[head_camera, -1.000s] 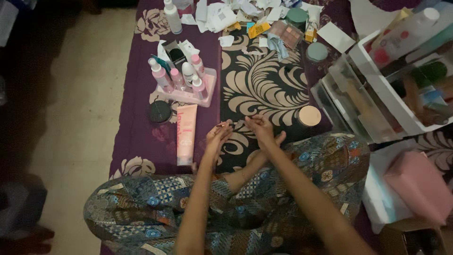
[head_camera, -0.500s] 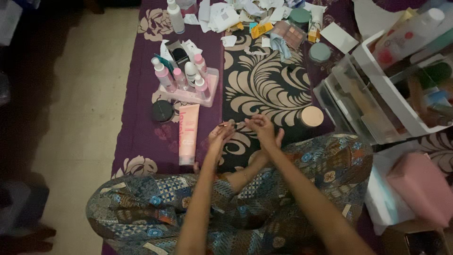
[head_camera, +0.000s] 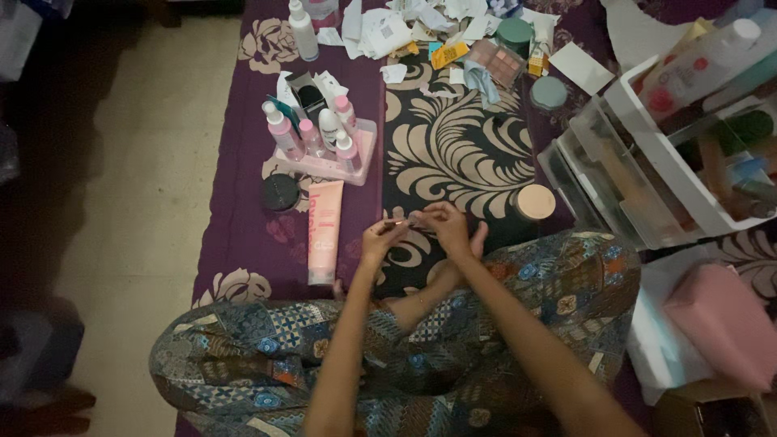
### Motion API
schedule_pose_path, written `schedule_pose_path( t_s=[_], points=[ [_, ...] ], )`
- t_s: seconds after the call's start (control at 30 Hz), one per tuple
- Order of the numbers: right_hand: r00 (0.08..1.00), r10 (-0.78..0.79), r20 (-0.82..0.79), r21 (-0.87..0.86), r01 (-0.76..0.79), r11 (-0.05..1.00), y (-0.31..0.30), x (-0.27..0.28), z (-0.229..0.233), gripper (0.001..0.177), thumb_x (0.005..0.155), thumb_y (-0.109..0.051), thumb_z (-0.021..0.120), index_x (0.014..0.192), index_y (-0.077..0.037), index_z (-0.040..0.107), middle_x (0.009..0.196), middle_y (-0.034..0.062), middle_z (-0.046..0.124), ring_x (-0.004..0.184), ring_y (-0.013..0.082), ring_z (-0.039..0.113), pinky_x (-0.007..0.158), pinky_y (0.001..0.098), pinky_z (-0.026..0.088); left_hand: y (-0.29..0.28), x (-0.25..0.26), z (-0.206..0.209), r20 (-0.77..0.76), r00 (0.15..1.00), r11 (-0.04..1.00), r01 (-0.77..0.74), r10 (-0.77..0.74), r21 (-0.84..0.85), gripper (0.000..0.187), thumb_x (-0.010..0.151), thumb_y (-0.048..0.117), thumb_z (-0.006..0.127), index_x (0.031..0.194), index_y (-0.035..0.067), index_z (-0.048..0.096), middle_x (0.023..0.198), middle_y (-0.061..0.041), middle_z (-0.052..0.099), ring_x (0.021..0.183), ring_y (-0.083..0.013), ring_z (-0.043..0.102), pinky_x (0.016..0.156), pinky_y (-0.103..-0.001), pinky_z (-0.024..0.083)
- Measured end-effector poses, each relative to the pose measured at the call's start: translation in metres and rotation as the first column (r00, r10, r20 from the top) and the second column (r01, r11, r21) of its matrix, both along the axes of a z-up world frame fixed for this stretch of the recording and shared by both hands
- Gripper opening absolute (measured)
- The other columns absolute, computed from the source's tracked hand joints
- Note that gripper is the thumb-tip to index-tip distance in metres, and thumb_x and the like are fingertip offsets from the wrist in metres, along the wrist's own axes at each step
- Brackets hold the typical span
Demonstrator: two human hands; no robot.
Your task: The person sits on a bed and organizes various cosmetic items, including bottles, tubes, and compacts, into clear plastic drawers and a white tiered organizer. They repeatedly pick up items, place them into containers, and adjust the arrangement.
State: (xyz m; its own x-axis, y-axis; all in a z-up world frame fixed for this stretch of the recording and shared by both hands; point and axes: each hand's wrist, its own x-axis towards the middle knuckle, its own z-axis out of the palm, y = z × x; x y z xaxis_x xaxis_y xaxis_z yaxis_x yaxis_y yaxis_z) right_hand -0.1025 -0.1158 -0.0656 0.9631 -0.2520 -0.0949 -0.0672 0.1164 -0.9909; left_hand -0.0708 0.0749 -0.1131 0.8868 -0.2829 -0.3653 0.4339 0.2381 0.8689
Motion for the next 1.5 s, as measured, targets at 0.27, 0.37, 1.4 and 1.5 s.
schedule_pose_path(
  t_s=[0.27, 0.37, 1.4, 1.5],
  points=[
    [0.991, 0.017, -0.129, -0.014, -0.019, 1.0, 0.004, -0.001, 0.016, 0.024, 0.092, -0.017, 0.075, 0.107, 0.0, 0.066, 0.097, 0.0106, 0.076, 0.089, 0.0178, 0.074, 0.079, 0.0286, 0.06, 0.003, 0.002, 0.003, 0.026, 1.0, 0.99, 0.016, -0.013, -0.138, 0.029, 0.094, 0.015, 0.076, 0.118, 0.0, 0.071, 0.107, -0.008, 0.073, 0.096, -0.0154, 0.073, 0.084, -0.031, 0.062],
    [0.989, 0.055, -0.138, 0.225, -0.022, 0.974, 0.005, -0.002, 0.023, 0.03, 0.095, -0.021, 0.069, 0.116, -0.001, 0.064, 0.109, 0.0104, 0.075, 0.1, 0.0186, 0.073, 0.088, 0.0288, 0.06, 0.006, -0.004, 0.025, -0.069, 0.997, 0.997, -0.028, 0.023, -0.07, 0.035, 0.092, 0.02, 0.072, 0.124, 0.007, 0.069, 0.115, -0.004, 0.074, 0.103, -0.014, 0.072, 0.09, -0.03, 0.06],
    [0.922, 0.084, -0.378, 0.054, -0.069, 0.996, 0.001, -0.003, 0.024, 0.038, 0.098, -0.034, 0.067, 0.123, -0.006, 0.068, 0.108, 0.0031, 0.073, 0.094, 0.0116, 0.068, 0.083, 0.0275, 0.056, 0.004, -0.004, 0.033, 0.013, 0.997, 0.991, -0.077, 0.079, -0.107, 0.036, 0.098, 0.035, 0.066, 0.117, 0.004, 0.067, 0.121, -0.008, 0.074, 0.1, -0.0161, 0.073, 0.089, -0.032, 0.061],
    [0.926, 0.002, -0.377, 0.234, 0.093, 0.968, -0.009, 0.001, 0.011, 0.034, 0.098, -0.03, 0.062, 0.124, -0.008, 0.064, 0.108, 0.0039, 0.071, 0.089, 0.0147, 0.067, 0.078, 0.032, 0.058, 0.004, -0.004, 0.032, 0.0, 0.994, 0.986, -0.11, 0.111, -0.127, 0.045, 0.098, 0.036, 0.064, 0.129, 0.003, 0.061, 0.124, -0.012, 0.071, 0.101, -0.0198, 0.073, 0.087, -0.034, 0.062]
  ],
)
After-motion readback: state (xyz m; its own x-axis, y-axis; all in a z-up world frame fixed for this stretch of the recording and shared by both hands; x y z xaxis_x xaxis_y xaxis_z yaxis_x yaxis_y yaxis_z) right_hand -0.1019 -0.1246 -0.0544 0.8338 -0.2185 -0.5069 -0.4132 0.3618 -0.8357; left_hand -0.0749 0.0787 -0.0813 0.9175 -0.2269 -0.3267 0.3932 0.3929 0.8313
